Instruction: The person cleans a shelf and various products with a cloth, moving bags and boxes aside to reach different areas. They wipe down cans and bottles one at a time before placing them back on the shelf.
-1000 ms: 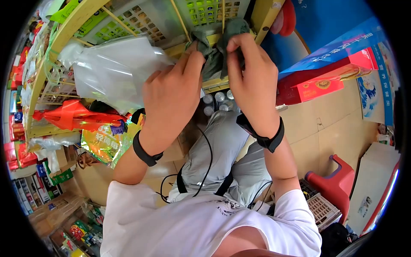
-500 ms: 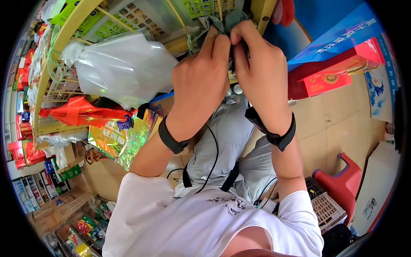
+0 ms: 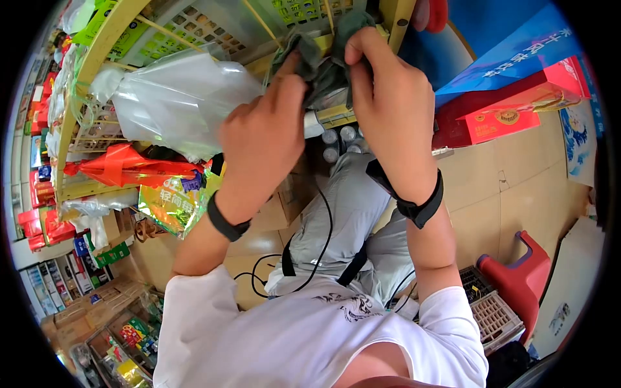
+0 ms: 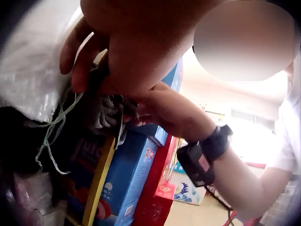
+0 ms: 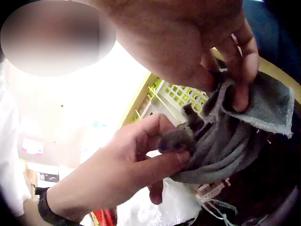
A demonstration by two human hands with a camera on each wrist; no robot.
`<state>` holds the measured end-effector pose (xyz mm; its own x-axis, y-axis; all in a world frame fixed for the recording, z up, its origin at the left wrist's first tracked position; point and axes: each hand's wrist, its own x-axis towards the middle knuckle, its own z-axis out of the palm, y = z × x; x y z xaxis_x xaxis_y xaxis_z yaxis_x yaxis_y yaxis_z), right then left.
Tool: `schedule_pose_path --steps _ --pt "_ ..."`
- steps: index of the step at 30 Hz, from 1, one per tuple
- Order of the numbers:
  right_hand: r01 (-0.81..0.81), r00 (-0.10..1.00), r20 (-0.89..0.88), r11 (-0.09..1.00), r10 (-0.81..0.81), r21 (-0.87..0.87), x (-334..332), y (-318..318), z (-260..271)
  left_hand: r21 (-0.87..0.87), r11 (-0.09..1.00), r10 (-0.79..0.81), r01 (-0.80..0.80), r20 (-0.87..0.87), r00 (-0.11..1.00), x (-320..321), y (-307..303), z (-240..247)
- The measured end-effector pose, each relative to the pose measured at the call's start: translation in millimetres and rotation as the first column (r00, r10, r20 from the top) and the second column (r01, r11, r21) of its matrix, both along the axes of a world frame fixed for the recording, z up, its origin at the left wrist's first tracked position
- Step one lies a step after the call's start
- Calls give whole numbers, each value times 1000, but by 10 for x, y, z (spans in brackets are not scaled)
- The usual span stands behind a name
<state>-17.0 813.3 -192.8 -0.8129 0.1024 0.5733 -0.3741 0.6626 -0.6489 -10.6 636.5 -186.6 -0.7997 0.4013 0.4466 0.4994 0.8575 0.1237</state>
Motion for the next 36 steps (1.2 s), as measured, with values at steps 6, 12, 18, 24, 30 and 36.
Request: schedule_pose_path --steps 6,12,18,24,30,36 --pt "19 1000 -18 1000 -19 16 5 -19 -45 49 999 20 -21 18 1000 -76 186 1" --pt "24 1000 5 1000 -23 -14 22 -40 -46 -41 999 -10 6 -105 994 -102 233 -30" --pt "22 1000 -17 999 -22 -28 -4 -36 -69 -42 998 50 -52 -43 998 -47 -28 0" --pt "43 999 -17 999 -43 -9 -3 4 -72 -24 999 42 -45 -90 995 -77 276 -7" --pt "10 1000 -20 999 -9 50 21 72 15 -81 994 59 -75 -183 981 52 223 -69" --pt "-14 997 -71 998 19 68 -17 120 14 22 1000 1 2 -150 989 -27 158 -82"
